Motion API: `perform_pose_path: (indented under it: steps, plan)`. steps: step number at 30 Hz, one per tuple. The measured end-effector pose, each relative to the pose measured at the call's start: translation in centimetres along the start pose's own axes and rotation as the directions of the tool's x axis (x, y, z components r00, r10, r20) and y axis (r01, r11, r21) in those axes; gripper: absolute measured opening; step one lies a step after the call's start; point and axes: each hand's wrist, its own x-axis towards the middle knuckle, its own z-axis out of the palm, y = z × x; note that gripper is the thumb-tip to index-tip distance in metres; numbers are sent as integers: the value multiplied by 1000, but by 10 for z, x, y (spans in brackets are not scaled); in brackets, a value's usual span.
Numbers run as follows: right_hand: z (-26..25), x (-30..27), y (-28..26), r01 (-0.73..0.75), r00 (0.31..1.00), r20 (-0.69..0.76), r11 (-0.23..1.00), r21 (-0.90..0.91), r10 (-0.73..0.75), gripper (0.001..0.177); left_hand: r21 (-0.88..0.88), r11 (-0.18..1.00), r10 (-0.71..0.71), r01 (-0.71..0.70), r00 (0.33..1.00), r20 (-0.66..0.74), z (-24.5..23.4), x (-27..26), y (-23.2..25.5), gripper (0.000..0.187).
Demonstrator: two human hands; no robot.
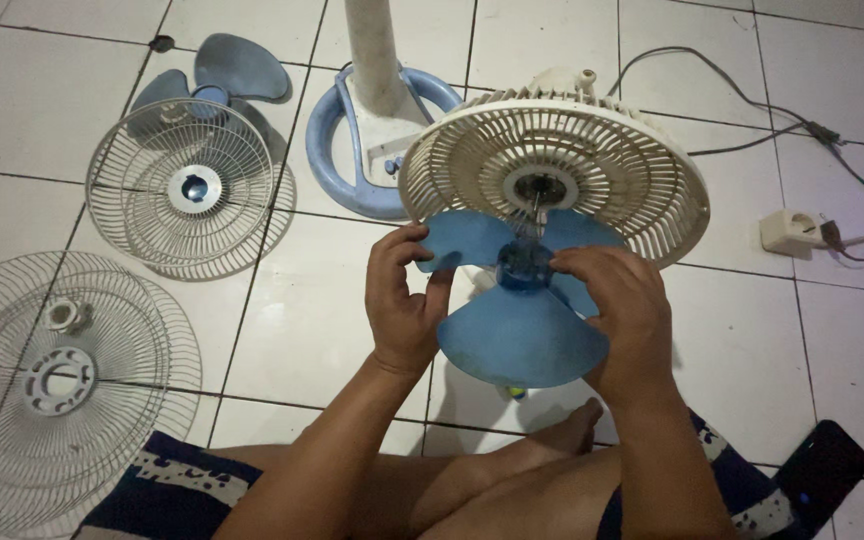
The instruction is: The person assembles a pedestal fan by attaching the front grille, inserting the fan blade onto the motor shaft, and securing it with a nut using a screwdriver. The person then attaches the rear grille to complete the assembly.
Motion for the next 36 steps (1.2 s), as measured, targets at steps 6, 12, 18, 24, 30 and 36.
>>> perform_pose_path:
  steps: [6,12,18,24,30,36]
  plan:
    - [3,-3,6,-155,987,39,988,26,154,49,62,998,5,-6,1000,10,3,1,-2,34]
    - [9,-3,14,-359,930,44,878,316,365,34,102,983,-151,149,988,12,10,3,-5,38]
    - [13,6,23,-372,923,-45,914,164,383,22,2,975,-222,222,975,-4,28,21,-7,43]
    - [17,9,29,-329,931,-88,919,218,354,18,38,977,-210,210,978,0,29,32,-8,46]
    - [18,13,27,-344,930,-62,915,212,363,17,-9,959,-285,285,959,0,30,32,-14,48]
    - [16,13,24,-395,907,-58,892,220,416,18,-35,980,-192,193,981,37,30,27,-14,60]
